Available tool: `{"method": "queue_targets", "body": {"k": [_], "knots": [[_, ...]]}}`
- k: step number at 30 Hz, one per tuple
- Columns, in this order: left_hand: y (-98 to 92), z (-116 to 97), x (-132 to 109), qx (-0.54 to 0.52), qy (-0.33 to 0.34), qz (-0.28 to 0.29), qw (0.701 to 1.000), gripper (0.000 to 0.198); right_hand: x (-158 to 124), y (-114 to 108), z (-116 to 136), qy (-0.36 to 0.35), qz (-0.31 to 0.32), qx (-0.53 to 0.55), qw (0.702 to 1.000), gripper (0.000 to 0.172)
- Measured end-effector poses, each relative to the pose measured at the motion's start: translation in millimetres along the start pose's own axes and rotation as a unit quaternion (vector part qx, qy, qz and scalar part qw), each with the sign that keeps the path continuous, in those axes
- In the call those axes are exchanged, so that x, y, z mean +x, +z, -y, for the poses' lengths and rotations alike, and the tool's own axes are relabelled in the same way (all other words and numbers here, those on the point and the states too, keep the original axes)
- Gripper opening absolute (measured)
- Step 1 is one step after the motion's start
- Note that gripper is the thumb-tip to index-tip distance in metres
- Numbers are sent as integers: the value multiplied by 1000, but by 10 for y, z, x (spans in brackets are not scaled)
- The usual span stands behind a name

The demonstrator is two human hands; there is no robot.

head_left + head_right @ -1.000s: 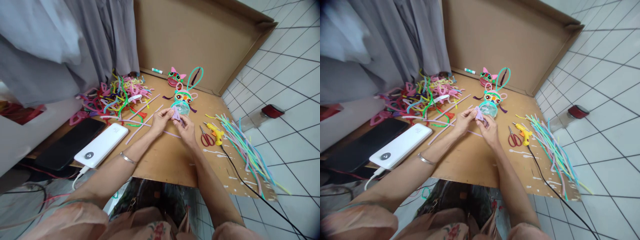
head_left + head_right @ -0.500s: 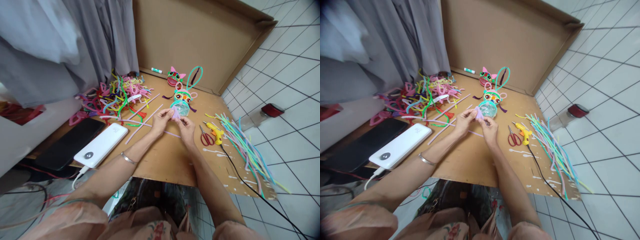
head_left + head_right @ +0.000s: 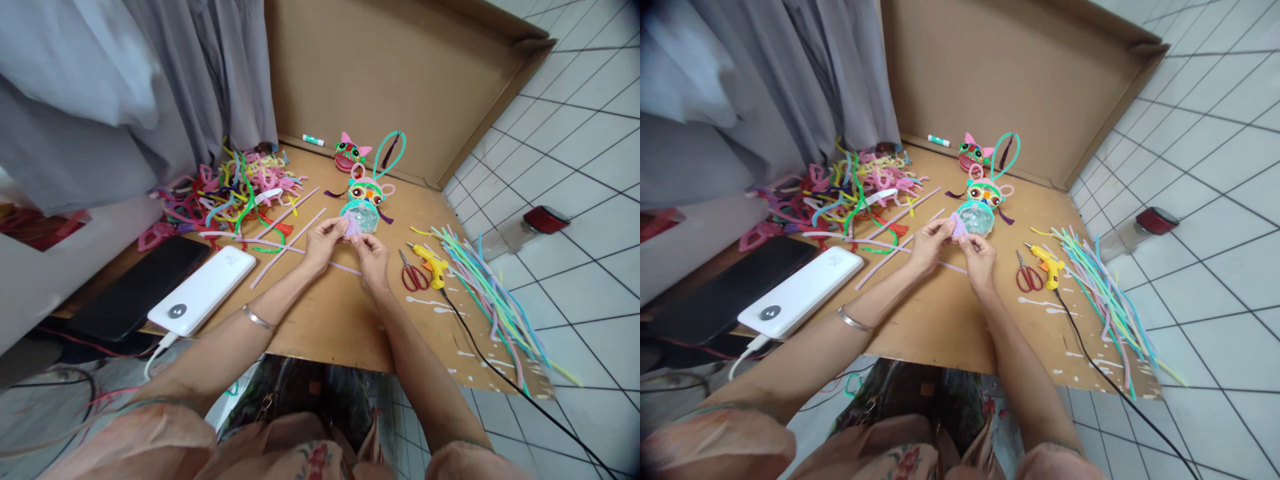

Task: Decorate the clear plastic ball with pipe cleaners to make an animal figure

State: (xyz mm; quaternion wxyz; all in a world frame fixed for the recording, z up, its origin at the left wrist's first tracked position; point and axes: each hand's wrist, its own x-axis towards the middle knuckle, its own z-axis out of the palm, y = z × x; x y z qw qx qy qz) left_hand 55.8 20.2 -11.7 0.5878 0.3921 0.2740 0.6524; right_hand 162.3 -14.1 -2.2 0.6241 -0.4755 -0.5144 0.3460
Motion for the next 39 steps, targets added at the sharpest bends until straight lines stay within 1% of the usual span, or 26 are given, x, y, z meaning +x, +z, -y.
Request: {"method": "queue_targets", "body": {"k": [3,7,12,16,23,29,33,39], "knots": [[-8,-15,-1,10,-3,5,1000,48,5,-17,15,9,1,1,1000,26],[-24,-42,16,19,10,2,1000,51,15,-35,38,23,5,7,1000,32],[-38,-59,45,17,12,5,1000,51,16,-41,72,35,11,3,999,29],[-55,-48,59,40,12,-4,999,49,14,-49,76,29,14,-8,999,30],[-71,-65,74,36,3,14,999,50,19,-69,44,6,33,-33,999,29],[-70,-136,73,57,9,33,998,40,13,-75,17,-9,38,-33,999,25],[-49,-149,65,69,17,24,997,34,6,-70,10,-24,42,-27,998,23],[-22,-146,37,82,24,10,996,29,17,-61,15,-15,43,-2,999,22]]}}
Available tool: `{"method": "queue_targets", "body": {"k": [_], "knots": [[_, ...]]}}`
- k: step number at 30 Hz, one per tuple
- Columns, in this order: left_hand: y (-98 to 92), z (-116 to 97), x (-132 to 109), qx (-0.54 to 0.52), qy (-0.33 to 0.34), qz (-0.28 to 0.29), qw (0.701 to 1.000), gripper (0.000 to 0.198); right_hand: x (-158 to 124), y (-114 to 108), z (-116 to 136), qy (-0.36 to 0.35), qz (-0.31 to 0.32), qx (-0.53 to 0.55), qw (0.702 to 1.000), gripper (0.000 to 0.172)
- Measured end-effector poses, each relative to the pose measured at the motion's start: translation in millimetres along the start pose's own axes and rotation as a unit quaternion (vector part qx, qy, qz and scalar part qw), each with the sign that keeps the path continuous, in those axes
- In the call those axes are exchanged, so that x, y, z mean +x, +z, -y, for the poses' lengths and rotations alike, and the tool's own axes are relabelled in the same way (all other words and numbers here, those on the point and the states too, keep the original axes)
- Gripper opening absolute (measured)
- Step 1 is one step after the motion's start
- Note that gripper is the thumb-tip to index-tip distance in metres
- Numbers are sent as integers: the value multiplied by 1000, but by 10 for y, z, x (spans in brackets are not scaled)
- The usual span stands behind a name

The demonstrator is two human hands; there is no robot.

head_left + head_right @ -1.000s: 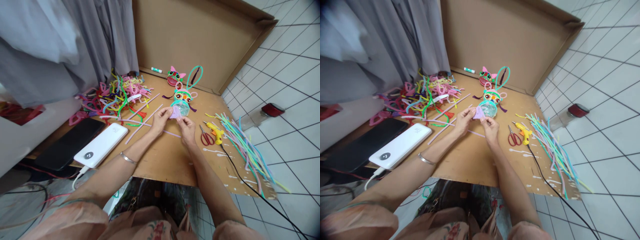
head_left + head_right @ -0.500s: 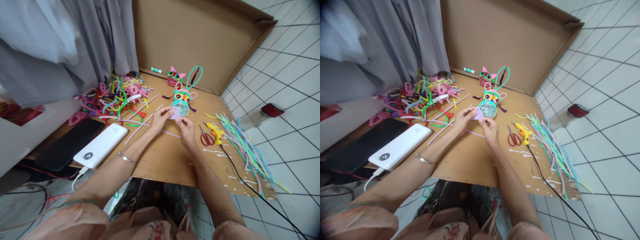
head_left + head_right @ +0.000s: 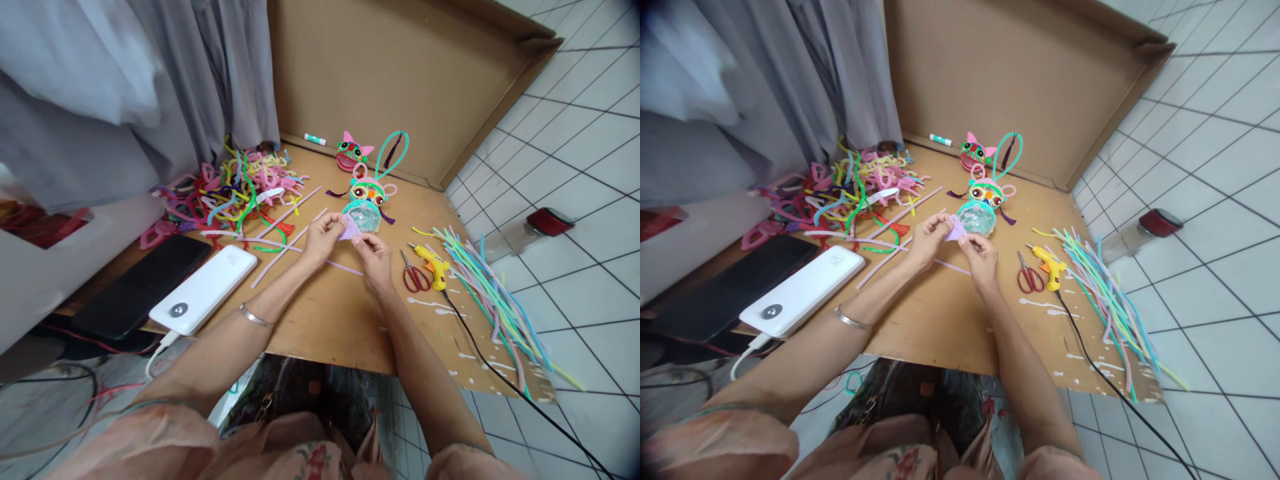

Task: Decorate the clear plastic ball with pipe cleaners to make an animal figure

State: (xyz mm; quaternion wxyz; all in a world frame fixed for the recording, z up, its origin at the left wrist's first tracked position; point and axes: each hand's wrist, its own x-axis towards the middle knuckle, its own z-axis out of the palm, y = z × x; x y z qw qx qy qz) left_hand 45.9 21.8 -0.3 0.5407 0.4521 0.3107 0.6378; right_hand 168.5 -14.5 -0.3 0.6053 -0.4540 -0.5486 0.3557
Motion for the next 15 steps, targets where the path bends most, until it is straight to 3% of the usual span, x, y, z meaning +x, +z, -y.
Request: {"method": "queue_targets", "body": {"k": [15], "knots": [[-9,52,-8,-6,2,-2,1000,44,-13,25,114,0,-40,-92,995,24]]}}
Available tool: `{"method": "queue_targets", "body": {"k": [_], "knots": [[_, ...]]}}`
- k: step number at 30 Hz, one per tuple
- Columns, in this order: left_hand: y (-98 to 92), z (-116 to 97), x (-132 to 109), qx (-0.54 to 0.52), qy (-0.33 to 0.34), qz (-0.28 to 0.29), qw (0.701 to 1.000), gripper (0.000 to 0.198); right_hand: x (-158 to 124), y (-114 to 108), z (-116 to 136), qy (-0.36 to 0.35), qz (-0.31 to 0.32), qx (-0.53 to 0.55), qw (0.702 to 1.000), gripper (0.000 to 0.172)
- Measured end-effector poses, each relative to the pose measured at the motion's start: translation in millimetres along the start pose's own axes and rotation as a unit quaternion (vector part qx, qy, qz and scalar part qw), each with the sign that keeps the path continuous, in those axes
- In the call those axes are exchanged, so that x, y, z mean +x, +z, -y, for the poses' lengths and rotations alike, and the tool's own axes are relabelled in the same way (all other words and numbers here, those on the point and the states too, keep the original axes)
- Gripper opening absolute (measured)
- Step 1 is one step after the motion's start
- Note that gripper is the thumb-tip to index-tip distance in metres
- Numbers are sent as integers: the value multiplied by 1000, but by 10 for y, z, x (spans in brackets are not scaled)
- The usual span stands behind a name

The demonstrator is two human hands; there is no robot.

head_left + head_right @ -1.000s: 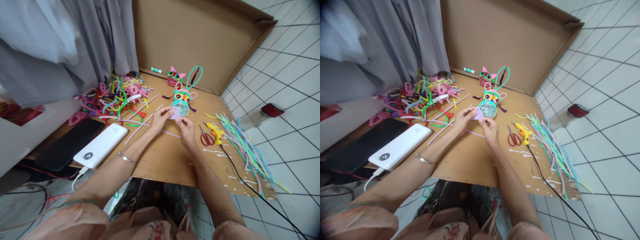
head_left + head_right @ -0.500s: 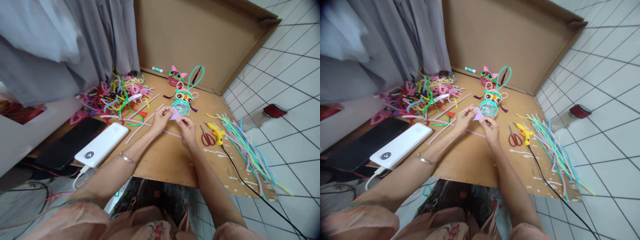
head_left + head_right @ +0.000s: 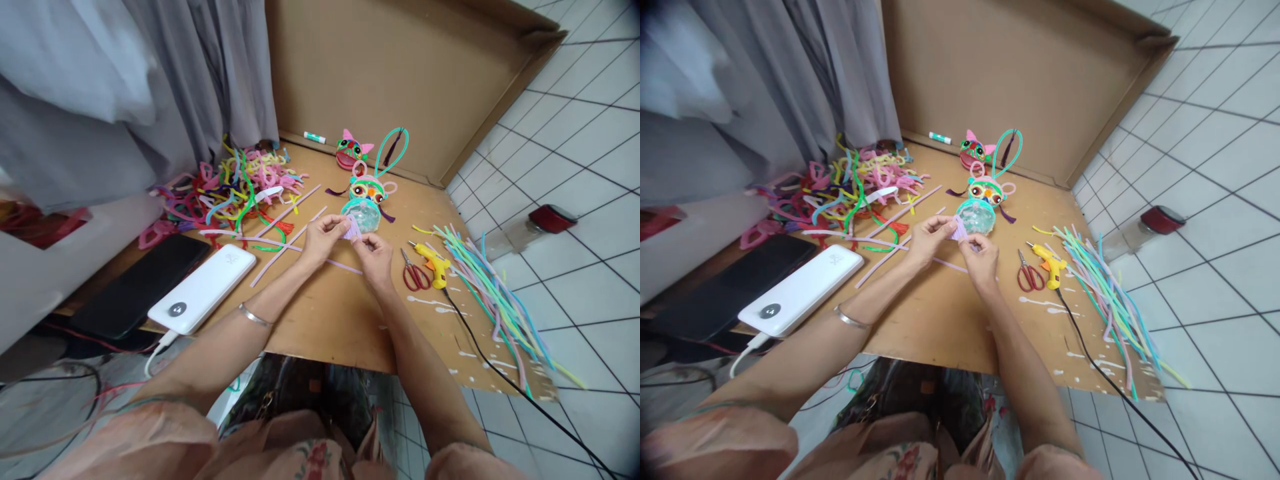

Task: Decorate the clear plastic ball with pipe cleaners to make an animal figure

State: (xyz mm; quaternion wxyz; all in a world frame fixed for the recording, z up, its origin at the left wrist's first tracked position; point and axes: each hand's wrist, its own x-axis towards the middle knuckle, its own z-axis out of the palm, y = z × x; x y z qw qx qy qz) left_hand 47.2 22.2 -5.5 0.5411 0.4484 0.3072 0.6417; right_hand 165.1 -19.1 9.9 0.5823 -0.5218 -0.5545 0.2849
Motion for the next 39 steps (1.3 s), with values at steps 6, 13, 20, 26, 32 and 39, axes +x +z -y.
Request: {"method": "queue_targets", "body": {"k": [6,13,20,26,32,39], "knots": [[11,3,1,-7,-5,-5,1000,46,13,2,-38,5,-7,-8,1000,25],[19,6,6,-2,5,-29,1000,48,3,29,-78,11,5,24,1000,26],[-86,-24,112,-15,22,-86,996,47,-43,42,-116,48,44,61,996,35],[-143,-49,166,-10,14,-122,992,44,-79,19,-12,17,93,70,993,17],[-128,-31,148,-28,3,-126,992,43,-37,-9,-82,-2,173,66,983,18],[-144,-25,151,0,-1,-95,996,41,-38,-68,-20,-75,134,-10,988,18]]}}
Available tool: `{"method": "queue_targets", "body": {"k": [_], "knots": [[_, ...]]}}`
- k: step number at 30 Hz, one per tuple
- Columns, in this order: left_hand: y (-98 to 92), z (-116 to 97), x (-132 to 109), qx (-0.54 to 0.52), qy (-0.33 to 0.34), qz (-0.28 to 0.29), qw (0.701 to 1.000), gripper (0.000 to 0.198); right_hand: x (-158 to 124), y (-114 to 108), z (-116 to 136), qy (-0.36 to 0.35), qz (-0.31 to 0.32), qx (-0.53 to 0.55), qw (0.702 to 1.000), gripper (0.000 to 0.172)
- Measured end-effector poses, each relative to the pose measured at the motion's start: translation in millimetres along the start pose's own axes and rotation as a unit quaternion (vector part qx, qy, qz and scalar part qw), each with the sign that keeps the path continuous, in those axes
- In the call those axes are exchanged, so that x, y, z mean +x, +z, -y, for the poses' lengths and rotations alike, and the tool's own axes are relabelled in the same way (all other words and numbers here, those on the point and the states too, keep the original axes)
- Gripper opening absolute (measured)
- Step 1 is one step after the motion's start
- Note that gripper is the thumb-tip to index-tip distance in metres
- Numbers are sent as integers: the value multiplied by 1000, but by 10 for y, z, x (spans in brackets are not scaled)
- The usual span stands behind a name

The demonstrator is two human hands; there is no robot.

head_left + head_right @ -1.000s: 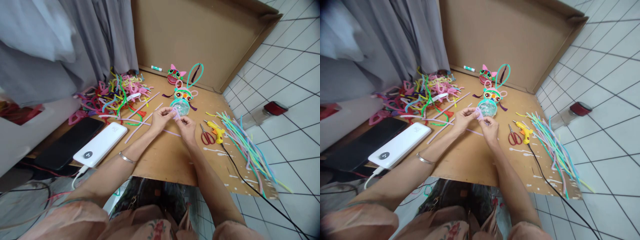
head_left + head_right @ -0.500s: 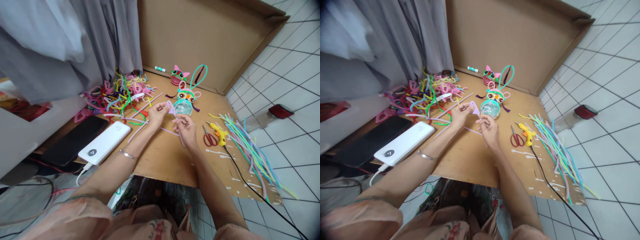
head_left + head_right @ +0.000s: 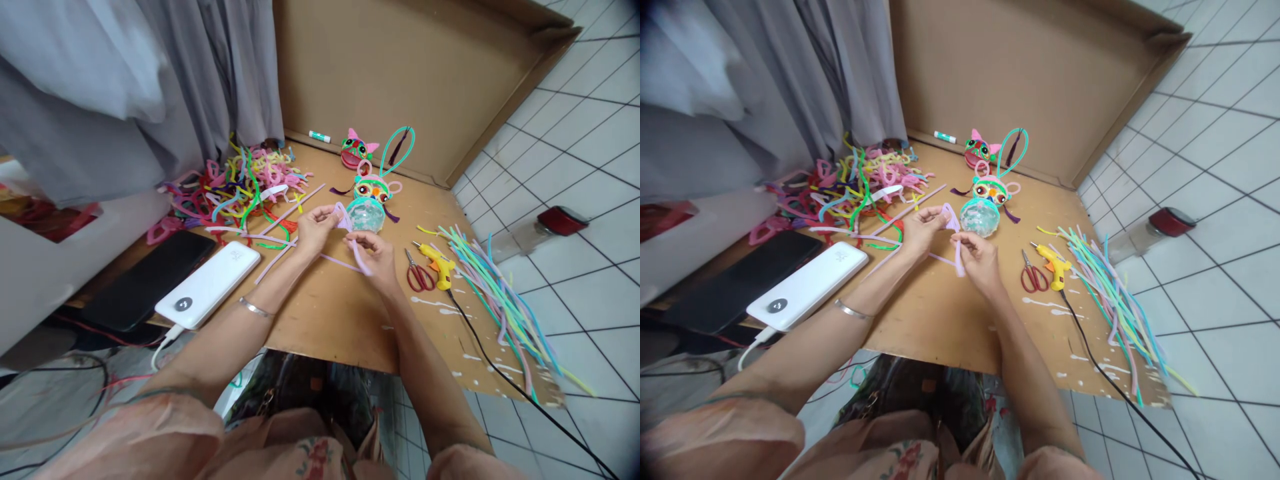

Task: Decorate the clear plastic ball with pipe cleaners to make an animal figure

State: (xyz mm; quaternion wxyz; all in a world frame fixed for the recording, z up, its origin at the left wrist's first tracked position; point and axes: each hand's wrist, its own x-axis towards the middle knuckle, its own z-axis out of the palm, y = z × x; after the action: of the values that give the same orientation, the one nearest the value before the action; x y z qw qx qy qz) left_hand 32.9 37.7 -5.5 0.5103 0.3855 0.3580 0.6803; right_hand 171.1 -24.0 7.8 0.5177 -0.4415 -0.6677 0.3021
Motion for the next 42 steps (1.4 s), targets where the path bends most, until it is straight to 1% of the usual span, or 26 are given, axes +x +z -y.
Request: {"method": "queue_targets", "body": {"k": [4,6,13,16,19,23,27,33,42], "knots": [[8,30,-5,17,-10,38,999,44,15,-97,135,-96,-5,-108,990,21],[16,42,-22,29,-17,64,997,45,31,-143,182,-112,-19,-127,985,22],[44,4,-130,46,-43,176,982,44,71,-244,185,-86,-84,-94,988,19],[63,-25,-176,53,-52,214,974,40,83,-262,170,-79,-86,-85,989,19],[77,-44,-218,64,-51,241,967,34,104,-278,154,-73,-82,-84,990,20],[84,-52,-252,77,-51,256,962,27,126,-290,100,-55,-81,-66,993,20],[88,-50,-260,81,-54,265,959,25,136,-279,29,-29,-82,-14,996,20],[95,-64,-268,74,-53,279,956,29,155,-268,1,18,-101,1,995,25],[119,-126,-305,76,-41,294,952,39,149,-266,1,19,-109,-1,994,26]]}}
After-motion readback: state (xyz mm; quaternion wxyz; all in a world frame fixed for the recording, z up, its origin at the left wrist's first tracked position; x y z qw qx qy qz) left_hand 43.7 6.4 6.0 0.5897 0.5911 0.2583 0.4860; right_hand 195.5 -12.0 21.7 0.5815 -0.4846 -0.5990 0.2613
